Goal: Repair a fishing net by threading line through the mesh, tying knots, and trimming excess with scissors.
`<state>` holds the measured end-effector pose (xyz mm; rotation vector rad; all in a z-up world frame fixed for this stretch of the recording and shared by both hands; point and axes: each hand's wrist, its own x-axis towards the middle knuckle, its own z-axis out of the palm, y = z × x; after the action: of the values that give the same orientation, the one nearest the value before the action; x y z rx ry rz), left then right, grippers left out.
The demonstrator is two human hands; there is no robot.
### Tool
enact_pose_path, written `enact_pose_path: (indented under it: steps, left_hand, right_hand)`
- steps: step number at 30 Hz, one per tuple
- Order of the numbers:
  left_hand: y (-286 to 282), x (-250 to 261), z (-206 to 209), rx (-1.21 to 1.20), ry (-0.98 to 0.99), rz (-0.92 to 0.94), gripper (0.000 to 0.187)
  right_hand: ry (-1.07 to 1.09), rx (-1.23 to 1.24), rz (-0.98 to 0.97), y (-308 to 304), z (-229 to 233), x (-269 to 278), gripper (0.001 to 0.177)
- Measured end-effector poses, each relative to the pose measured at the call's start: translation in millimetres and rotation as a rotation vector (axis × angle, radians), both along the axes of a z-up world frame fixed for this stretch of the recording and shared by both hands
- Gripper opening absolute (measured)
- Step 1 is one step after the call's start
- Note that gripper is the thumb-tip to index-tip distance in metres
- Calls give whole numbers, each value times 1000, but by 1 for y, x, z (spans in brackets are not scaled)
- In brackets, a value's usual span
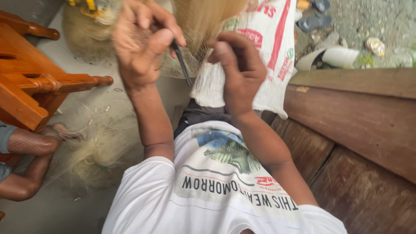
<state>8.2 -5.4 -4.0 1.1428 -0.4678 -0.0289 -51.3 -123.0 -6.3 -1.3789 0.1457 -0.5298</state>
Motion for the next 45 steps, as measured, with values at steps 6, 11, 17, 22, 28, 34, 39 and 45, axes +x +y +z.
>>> enact_pose_path:
  steps: [6,11,17,22,28,34,39,45]
  left_hand:
    - [12,-2,7,89,-21,-27,27]
    - [6,-4,19,94,-100,-82,27]
    - [10,-2,31,153,-93,-108,27]
    - [11,3,29,140,-115,-46,22]
    - [9,3,29,91,-236,106,18]
    - [15,4,30,77,-125,41,19]
    - [19,14,22,-66,61,-54,19]
    - [21,30,9,-205,300,-234,19]
  right_hand:
    - [323,-298,71,-105,-127,-36,4]
    - [653,-709,278,-96,-194,-87,15]
    - [869,-1244,321,-58,-207,-89,21]
    - [955,-1351,346,-55,-212,-88,27]
    - [1024,-1386,331,-55,-219,-90,12]
    - [1131,-1381,422,-50,-211,-85,21]
    - [1091,-1393,389,-49,-228,-88,18]
    - [1237,-1146,401,-58,-185,-88,37]
